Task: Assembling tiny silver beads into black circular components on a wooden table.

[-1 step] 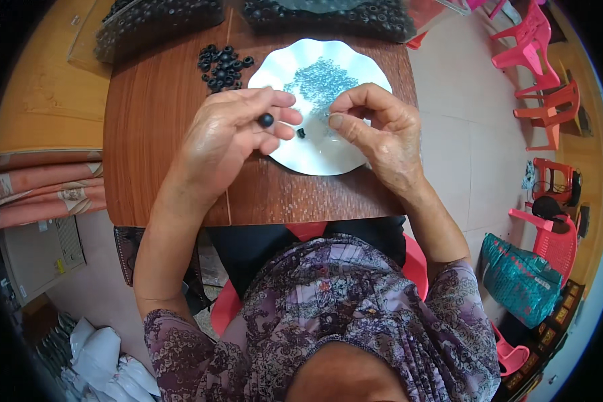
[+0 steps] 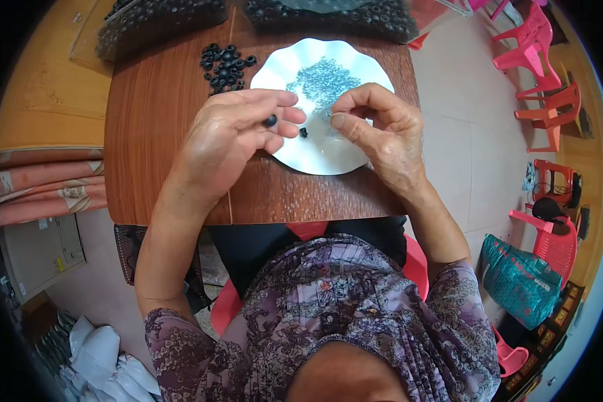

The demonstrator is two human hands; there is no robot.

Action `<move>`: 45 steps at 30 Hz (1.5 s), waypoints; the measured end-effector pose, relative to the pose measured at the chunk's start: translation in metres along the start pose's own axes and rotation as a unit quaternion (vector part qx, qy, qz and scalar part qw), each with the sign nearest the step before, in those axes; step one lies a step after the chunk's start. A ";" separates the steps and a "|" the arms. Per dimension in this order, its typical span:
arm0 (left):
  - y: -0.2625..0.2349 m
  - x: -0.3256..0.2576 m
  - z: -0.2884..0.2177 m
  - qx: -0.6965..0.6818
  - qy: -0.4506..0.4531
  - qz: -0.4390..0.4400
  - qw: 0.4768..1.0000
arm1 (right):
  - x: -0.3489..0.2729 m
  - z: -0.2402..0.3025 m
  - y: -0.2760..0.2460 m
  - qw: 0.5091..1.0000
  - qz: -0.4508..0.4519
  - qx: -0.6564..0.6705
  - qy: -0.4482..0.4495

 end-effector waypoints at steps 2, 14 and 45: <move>-0.001 -0.005 0.006 0.000 0.015 -0.001 1.000 | -0.001 0.002 0.001 1.000 -0.002 0.013 0.000; -0.003 -0.018 0.026 -0.199 0.059 0.049 0.977 | -0.007 0.024 0.005 0.999 0.010 -0.002 -0.032; 0.008 -0.029 0.045 -0.232 0.149 -0.038 0.960 | -0.013 0.037 0.027 0.981 0.009 -0.084 -0.173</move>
Point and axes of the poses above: each hand's wrist, its own x-axis towards the middle knuckle, its own y-axis out of the palm, z = x × y, the point moved 4 cm from there along x, towards the middle knuckle, and after that the axes turned 5 degrees about -x, right-handed, at the moved point
